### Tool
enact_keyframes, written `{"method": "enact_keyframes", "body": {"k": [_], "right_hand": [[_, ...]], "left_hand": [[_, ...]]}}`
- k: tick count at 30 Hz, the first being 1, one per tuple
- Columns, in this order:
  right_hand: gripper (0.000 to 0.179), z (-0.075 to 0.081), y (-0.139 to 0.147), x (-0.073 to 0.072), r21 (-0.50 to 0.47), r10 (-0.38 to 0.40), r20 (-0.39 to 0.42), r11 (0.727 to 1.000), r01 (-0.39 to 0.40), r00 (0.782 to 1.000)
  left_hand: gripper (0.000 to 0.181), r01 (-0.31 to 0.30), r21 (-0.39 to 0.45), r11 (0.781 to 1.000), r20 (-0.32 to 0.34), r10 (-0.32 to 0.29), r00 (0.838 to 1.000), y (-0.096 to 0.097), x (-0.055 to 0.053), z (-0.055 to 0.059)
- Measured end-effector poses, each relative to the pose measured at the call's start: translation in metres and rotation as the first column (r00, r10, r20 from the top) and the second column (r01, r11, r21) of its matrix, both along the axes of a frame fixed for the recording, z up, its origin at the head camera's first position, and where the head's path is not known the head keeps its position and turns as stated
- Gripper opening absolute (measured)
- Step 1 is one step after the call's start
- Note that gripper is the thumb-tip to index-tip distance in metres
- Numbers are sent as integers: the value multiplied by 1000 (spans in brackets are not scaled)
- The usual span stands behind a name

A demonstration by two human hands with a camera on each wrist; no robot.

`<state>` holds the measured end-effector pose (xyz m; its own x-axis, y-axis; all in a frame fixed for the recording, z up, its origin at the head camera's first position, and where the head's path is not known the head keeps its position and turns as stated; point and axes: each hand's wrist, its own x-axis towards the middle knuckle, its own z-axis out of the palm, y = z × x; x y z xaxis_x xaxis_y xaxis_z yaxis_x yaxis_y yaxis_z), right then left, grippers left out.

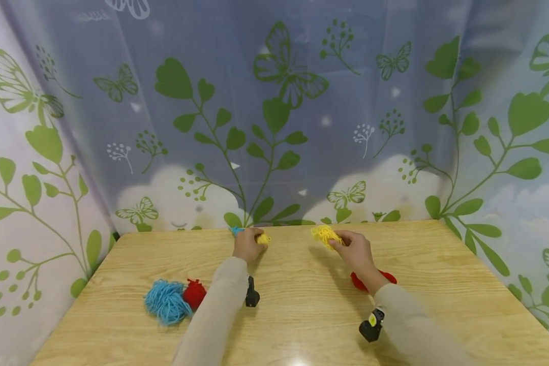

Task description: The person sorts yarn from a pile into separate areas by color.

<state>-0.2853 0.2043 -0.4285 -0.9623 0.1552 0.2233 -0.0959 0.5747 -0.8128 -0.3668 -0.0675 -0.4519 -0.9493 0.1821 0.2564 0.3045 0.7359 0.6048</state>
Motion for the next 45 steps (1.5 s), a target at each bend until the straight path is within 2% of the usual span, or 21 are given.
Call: {"method": "enact_keyframes", "body": {"k": [3, 9, 15, 22, 38, 45], "right_hand": [[32, -8, -17, -7, -51, -11, 10, 999, 11, 1000], [27, -30, -41, -14, -58, -16, -13, 998, 15, 1000], [26, -45, -50, -15, -94, -74, 53, 992, 78, 996], [26, -46, -49, -16, -56, -74, 17, 996, 75, 997], [26, -48, -47, -13, -53, -75, 42, 996, 77, 996], [26, -50, -47, -14, -60, -67, 33, 996, 69, 997]], "left_hand": [[41, 3, 8, 1000, -2, -3, 1000, -1, 0, 0], [40, -2, 23, 1000, -18, 3, 1000, -3, 0, -1], [40, 27, 14, 1000, -32, -26, 999, -3, 0, -2], [38, 9, 16, 1000, -31, -8, 999, -1, -2, -1], [39, 29, -1, 1000, -18, -29, 999, 2, 1, 0], [39, 64, -64, 996, -57, -67, 996, 6, 1, 7]]}}
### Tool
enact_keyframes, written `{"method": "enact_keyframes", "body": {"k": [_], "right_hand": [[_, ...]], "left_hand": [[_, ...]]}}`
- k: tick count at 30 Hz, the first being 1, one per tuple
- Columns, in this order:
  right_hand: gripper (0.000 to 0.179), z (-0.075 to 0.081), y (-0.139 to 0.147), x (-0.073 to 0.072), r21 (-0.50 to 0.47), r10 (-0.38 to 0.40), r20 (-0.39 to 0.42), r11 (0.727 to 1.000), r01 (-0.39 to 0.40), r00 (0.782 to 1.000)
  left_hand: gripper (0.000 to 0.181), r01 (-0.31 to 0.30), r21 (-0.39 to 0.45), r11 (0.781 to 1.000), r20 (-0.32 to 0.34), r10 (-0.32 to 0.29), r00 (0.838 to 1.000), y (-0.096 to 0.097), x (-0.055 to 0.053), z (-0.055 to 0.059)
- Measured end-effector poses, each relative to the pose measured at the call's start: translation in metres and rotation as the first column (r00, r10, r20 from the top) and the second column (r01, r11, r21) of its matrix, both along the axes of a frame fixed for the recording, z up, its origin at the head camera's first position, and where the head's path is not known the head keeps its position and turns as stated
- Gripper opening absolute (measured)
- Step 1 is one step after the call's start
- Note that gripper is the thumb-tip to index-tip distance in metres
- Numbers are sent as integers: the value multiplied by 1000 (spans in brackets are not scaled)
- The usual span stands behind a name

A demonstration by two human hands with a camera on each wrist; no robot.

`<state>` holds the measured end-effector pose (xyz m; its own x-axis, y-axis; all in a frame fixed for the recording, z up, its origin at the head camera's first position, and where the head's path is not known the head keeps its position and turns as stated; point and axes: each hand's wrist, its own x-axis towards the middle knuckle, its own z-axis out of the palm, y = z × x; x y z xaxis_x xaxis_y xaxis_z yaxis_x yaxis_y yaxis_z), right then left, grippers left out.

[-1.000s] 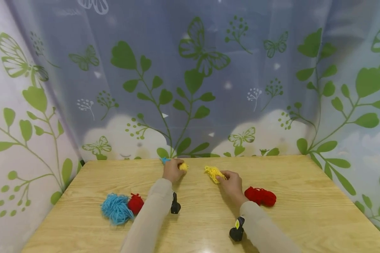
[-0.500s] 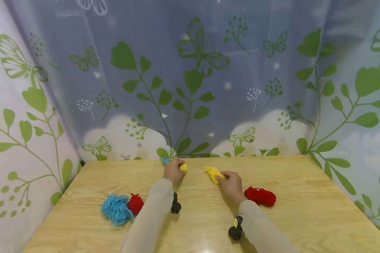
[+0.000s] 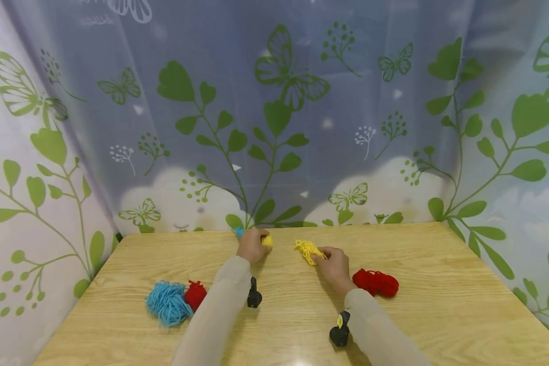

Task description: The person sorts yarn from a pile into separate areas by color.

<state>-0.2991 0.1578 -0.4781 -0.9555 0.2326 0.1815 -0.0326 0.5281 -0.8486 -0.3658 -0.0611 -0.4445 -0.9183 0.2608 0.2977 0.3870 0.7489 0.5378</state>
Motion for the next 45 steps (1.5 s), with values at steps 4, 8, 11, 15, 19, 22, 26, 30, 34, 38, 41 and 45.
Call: {"method": "enact_keyframes", "body": {"k": [4, 8, 11, 15, 19, 22, 26, 30, 34, 38, 41, 45], "right_hand": [[27, -1, 1, -1, -8, 5, 6, 1000, -5, 1000], [29, -2, 2, -3, -15, -3, 30, 1000, 3, 1000], [30, -2, 3, -5, -12, -5, 39, 1000, 6, 999], [30, -1, 3, -6, -10, -4, 35, 1000, 5, 999], [29, -1, 3, -8, -7, -8, 33, 1000, 8, 999], [29, -1, 3, -9, 1, -12, 26, 1000, 12, 1000], [28, -1, 2, -8, 11, -10, 15, 1000, 10, 1000], [29, 0, 2, -7, 25, -2, 7, 1000, 2, 1000], [29, -1, 2, -6, 23, -4, 3, 1000, 4, 1000], [28, -4, 2, -5, 16, -5, 3, 1000, 5, 1000], [28, -5, 2, -4, 16, -2, 3, 1000, 2, 1000], [28, -7, 2, -4, 6, -2, 5, 1000, 2, 1000]], "left_hand": [[41, 36, 7, 999, -22, -36, 999, 10, 3, 7], [41, 103, 51, 993, 10, -103, 995, 22, 8, 12], [39, 135, 80, 988, 21, -137, 990, 32, 14, 15], [37, 143, 120, 983, 12, -145, 989, 43, 23, 13], [36, 112, 177, 978, 39, -121, 992, 54, 32, 7], [37, 87, 209, 974, 65, -103, 993, 60, 37, 2], [39, 50, 225, 973, 87, -72, 994, 66, 44, -6], [37, 22, 244, 969, 65, -39, 997, 70, 48, -14], [36, -11, 270, 963, 52, -3, 999, 72, 48, -21], [35, -49, 287, 957, 67, 31, 997, 74, 49, -25], [35, -63, 293, 954, 74, 44, 996, 74, 50, -26], [35, -70, 298, 952, 80, 48, 996, 73, 51, -27]]}}
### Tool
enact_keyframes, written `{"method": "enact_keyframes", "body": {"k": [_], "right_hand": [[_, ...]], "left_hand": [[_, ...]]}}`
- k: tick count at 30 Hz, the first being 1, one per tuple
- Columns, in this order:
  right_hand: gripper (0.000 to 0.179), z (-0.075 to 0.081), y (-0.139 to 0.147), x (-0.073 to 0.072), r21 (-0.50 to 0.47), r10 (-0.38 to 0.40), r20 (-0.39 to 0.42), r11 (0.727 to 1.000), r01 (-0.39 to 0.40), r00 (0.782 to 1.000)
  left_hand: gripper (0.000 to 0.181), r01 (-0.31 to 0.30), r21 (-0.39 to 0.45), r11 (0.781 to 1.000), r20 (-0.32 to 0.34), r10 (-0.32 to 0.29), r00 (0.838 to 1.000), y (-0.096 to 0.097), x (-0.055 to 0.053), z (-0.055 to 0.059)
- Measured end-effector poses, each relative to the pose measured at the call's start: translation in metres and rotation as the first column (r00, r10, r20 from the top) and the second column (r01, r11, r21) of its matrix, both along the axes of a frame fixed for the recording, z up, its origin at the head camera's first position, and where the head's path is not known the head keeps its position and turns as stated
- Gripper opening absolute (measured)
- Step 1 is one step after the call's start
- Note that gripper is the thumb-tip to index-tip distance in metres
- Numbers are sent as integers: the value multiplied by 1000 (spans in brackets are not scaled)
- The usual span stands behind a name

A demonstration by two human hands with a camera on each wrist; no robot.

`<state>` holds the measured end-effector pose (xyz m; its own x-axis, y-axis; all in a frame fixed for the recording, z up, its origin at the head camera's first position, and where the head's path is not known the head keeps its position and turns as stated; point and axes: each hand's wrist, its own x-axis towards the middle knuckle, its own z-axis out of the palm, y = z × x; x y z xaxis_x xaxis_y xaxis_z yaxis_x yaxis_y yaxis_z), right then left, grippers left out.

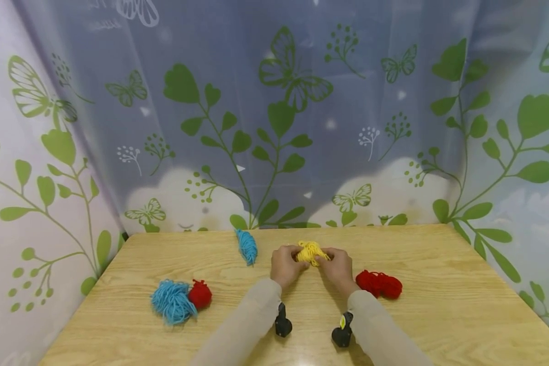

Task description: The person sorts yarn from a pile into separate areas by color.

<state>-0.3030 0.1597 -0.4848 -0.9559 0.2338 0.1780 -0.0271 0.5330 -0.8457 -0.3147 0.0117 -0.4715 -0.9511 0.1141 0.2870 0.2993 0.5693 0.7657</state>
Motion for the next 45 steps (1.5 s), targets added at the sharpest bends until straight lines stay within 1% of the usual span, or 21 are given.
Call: {"method": "enact_keyframes", "body": {"k": [5, 9, 14, 17, 20, 24, 26, 29, 32, 40, 42, 45], "right_hand": [[28, 0, -1, 1, 1, -4, 2, 1000, 4, 1000], [29, 1, -2, 0, -2, 2, 12, 1000, -2, 1000], [29, 6, -2, 1, -11, 20, 29, 1000, -20, 999], [29, 10, -2, 3, 6, 39, 50, 999, -40, 998], [29, 17, -1, 5, 41, 68, 73, 997, -71, 995], [31, 29, 2, 6, 109, 119, 95, 986, -129, 988], [35, 35, 4, 5, 129, 140, 112, 980, -155, 984], [42, 45, 8, 6, 122, 169, 150, 975, -188, 974], [45, 53, 13, 8, 108, 199, 173, 970, -220, 965], [46, 72, 30, 21, 143, 255, 129, 951, -272, 958], [47, 75, 38, 24, 121, 273, 125, 950, -287, 954], [51, 79, 52, 28, 46, 299, 136, 950, -308, 944]], "left_hand": [[36, -1, -1, 1000, 3, 1, 1000, -1, 1, -1], [36, -9, -6, 1000, 3, 9, 1000, -1, 0, -2], [34, -4, -7, 1000, -15, 4, 1000, -1, -1, -3], [34, 5, 0, 1000, -14, -5, 1000, -2, 0, -3], [33, 20, 13, 1000, -29, -20, 999, -3, 2, -2], [33, 34, 5, 999, -86, -33, 996, -5, 3, -3], [34, 32, 0, 1000, -73, -31, 997, -5, 1, -3], [37, 19, 0, 1000, -31, -19, 999, -4, -1, -4], [38, 7, -6, 1000, -11, -7, 1000, -2, -1, -3], [39, -2, -11, 1000, -11, 1, 1000, -2, 0, -3], [40, -3, -9, 1000, -13, 3, 1000, -2, 0, -3], [40, -4, -7, 1000, -9, 4, 1000, -2, 0, -3]]}}
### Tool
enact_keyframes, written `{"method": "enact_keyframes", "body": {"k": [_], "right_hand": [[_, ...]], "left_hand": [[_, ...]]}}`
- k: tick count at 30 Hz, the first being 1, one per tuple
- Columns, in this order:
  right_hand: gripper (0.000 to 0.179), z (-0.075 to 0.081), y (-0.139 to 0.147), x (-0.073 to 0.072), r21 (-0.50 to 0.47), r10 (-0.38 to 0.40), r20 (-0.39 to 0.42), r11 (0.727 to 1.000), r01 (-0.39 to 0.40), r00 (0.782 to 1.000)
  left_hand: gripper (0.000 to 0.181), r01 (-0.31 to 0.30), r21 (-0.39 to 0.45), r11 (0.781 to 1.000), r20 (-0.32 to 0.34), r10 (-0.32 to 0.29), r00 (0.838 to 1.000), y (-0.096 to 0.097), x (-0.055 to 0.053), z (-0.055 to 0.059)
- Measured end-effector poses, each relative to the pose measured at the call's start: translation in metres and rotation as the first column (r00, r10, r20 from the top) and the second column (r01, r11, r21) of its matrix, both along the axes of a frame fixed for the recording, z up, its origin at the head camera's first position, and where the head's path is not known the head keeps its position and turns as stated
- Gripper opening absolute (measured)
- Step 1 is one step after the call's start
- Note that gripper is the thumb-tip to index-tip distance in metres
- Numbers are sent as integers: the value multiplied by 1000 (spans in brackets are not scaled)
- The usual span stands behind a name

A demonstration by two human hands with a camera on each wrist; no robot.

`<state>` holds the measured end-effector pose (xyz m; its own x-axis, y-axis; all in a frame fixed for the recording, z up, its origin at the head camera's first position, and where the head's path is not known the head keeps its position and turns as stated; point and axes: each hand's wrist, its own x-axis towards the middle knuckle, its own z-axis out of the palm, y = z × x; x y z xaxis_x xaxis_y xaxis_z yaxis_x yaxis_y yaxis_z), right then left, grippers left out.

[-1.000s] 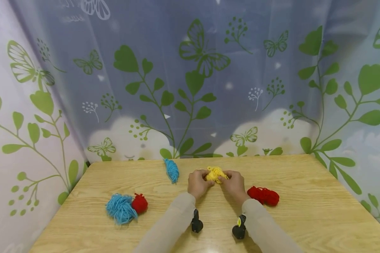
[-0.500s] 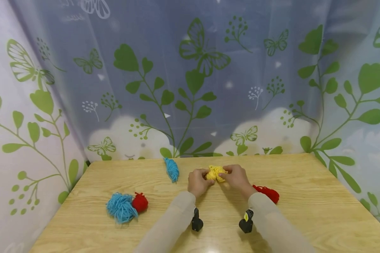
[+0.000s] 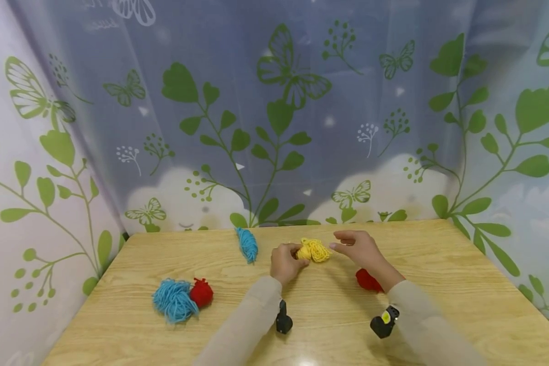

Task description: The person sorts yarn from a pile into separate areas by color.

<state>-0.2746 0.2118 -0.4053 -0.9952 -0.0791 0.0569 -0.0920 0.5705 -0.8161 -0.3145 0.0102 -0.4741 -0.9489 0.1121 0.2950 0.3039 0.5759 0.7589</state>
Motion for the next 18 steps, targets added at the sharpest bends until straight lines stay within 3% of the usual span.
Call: {"method": "enact_keyframes", "body": {"k": [6, 18], "right_hand": [[60, 5, 31, 18, -70, 29, 26, 997, -27, 999], [55, -15, 80, 51, 39, -8, -25, 999, 9, 1000]], "left_hand": [[40, -2, -3, 1000, -3, 2, 1000, 1, 0, 0], [40, 5, -6, 1000, 10, -5, 1000, 0, 0, 1]]}}
